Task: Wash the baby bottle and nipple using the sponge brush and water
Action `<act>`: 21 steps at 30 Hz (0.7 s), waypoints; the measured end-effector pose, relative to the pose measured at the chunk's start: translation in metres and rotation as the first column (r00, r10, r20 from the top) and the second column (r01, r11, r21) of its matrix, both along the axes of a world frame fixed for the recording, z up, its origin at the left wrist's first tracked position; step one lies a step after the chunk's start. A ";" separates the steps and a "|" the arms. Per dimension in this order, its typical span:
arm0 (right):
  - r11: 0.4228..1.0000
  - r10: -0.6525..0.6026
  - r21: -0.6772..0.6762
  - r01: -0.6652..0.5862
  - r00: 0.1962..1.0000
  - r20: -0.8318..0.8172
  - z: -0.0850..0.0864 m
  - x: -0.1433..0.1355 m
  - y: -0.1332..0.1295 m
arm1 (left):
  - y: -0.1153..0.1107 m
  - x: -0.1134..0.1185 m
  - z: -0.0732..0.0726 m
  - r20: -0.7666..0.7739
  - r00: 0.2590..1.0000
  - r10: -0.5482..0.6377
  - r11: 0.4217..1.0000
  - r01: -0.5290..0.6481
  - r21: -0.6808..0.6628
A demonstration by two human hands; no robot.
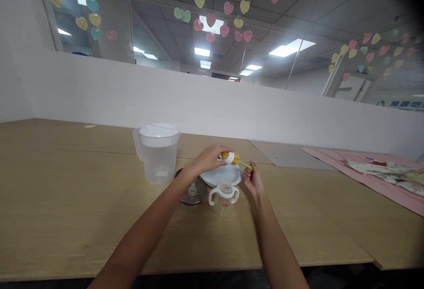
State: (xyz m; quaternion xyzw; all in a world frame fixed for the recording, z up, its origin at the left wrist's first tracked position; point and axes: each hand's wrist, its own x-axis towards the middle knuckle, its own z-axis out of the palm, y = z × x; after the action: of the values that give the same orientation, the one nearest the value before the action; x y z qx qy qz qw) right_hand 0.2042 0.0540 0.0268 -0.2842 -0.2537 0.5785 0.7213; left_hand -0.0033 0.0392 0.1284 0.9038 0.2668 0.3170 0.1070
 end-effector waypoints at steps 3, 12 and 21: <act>1.000 0.010 -0.007 -0.010 1.000 0.013 -0.002 0.001 0.001 | -0.001 0.001 0.000 -0.044 0.999 -0.009 1.000 0.010 0.017; 0.991 -0.136 -0.016 0.136 0.990 -0.029 -0.007 0.005 0.006 | 0.003 -0.027 0.012 -0.278 0.891 0.359 0.930 -0.315 0.192; 0.971 -0.222 -0.085 0.223 0.975 0.026 -0.012 0.005 0.007 | -0.003 -0.039 0.023 -0.754 0.579 0.311 0.641 -0.713 -0.283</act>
State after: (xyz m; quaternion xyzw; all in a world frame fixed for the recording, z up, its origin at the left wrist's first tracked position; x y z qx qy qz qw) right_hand 0.2095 0.0605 0.0145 -0.3470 -0.2005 0.5023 0.7662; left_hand -0.0422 0.0362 0.1509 0.7537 0.6294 -0.0896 0.1667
